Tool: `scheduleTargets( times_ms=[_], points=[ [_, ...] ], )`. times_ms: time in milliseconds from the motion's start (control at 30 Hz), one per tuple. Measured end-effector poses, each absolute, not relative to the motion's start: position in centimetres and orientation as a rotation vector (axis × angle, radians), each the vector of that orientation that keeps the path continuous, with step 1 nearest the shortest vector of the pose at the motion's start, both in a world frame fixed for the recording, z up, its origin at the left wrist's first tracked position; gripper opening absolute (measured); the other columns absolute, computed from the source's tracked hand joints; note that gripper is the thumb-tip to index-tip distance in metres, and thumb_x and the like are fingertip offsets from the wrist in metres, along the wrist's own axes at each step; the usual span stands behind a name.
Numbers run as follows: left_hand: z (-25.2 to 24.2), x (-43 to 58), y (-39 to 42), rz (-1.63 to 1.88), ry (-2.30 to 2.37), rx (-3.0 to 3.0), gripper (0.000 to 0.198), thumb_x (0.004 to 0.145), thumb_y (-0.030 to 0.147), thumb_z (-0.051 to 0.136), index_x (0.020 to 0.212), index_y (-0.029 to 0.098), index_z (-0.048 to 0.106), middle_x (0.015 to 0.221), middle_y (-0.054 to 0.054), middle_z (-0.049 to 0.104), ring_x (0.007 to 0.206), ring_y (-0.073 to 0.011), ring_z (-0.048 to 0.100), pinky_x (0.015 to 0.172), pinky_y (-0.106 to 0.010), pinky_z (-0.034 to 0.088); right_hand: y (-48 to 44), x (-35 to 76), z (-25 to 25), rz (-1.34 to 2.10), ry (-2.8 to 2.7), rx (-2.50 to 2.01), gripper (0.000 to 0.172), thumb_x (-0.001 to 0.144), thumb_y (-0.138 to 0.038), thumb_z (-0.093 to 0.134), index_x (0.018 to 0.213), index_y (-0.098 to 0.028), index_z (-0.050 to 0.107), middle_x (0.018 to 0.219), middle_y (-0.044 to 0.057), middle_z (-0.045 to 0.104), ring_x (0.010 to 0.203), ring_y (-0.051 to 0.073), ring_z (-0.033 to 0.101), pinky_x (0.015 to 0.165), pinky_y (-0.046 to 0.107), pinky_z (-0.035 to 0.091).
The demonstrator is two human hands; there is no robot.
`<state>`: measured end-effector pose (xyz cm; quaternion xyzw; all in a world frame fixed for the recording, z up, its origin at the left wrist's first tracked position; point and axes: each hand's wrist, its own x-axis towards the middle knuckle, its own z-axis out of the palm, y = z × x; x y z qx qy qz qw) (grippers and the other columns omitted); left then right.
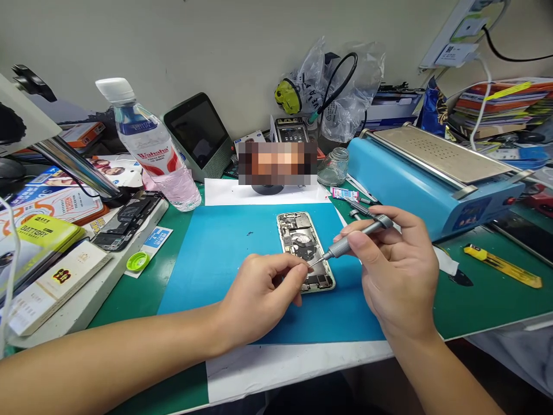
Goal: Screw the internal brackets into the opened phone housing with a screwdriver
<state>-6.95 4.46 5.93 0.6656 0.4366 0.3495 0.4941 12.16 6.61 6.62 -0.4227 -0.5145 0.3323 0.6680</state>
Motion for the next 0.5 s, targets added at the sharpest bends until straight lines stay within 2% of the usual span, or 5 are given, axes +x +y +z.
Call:
scheduleTargets(
  times_ms=[500],
  points=[
    [5.86, -6.92, 4.37, 0.830, 1.031, 1.632, 0.040, 0.106, 0.037, 0.048, 0.074, 0.019, 0.065, 0.064, 0.001, 0.067, 0.060, -0.0123, 0.054, 0.061, -0.025, 0.039, 6.50, 12.15, 6.64, 0.757, -1.137, -0.951, 0.035, 0.083, -0.024, 0.081, 0.111, -0.027, 0.060, 0.082, -0.004, 0.073, 0.071, 0.015, 0.072, 0.067, 0.030, 0.066]
  ],
)
